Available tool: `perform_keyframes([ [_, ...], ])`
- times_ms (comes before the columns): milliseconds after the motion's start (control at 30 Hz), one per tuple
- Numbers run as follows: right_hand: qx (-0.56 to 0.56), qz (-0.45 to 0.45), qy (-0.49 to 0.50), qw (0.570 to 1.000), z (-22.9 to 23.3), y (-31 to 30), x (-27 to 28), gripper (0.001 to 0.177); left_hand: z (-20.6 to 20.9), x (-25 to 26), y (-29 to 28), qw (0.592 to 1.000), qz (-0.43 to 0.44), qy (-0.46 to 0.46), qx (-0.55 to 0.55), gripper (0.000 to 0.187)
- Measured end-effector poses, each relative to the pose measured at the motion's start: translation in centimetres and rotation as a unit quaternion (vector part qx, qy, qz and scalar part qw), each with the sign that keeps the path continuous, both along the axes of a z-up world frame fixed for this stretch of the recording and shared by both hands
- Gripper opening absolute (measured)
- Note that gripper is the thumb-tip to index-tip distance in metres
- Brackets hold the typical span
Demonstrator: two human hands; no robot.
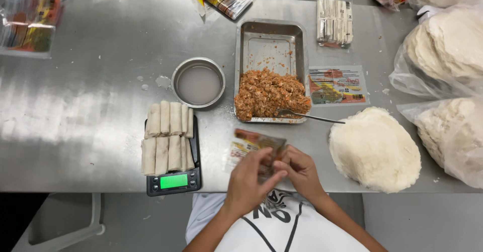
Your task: The person prepares spring rolls by placing filling on wrappers and rolling them, then packs the finished rolls into plastic bags.
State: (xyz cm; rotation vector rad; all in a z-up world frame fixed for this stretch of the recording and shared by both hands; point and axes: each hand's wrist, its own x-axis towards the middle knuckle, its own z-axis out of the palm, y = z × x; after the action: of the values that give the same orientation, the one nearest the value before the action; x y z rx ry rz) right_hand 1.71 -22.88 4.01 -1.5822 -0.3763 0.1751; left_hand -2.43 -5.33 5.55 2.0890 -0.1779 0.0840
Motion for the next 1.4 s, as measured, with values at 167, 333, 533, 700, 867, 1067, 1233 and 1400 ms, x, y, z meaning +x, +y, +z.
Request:
perform_keyframes([
  [167,-0.010,-0.080,0.014,0.997,0.5,-0.3,0.4,0.031,1.7,0.5,0.5,0.990,-0.005,-0.078,-0.121,0.013],
  [333,-0.164,-0.129,-0.146,0.967,-0.7,-1.8,-1.2,0.011,1.1,1.1,0.0,0.996,-0.021,-0.087,-0.028,0.036],
  [533,-0.243,0.051,-0.323,0.913,0.5,-2.5,-0.8,0.012,1.3,1.6,-0.2,0.989,0.000,0.105,-0.106,0.032],
  [700,-0.355,0.083,-0.262,0.893,-0.5,-5.1,-1.5,0.032,0.4,0.5,0.5,0.986,-0.075,0.023,-0.144,0.022],
  [867,-0.372,0.088,-0.243,0.891,-1.8,-6.3,-1.0,0.025,-3.8,-0.3,0.9,0.995,-0.074,-0.050,-0.043,0.021],
  [1067,-0.306,0.014,-0.226,0.925,-5.0,-6.3,-0.8,0.020,-6.8,-1.9,3.0,0.992,0.060,-0.111,0.031,0.024],
  [1233,-0.285,-0.038,-0.256,0.923,-7.6,-7.0,-0.8,0.024,-7.7,-1.9,2.3,0.983,0.099,-0.142,0.067,0.024],
  [1400,-0.243,-0.031,-0.258,0.934,-7.6,-7.2,-0.6,0.026,-7.9,-1.7,2.1,0.969,0.110,-0.187,0.120,0.028],
])
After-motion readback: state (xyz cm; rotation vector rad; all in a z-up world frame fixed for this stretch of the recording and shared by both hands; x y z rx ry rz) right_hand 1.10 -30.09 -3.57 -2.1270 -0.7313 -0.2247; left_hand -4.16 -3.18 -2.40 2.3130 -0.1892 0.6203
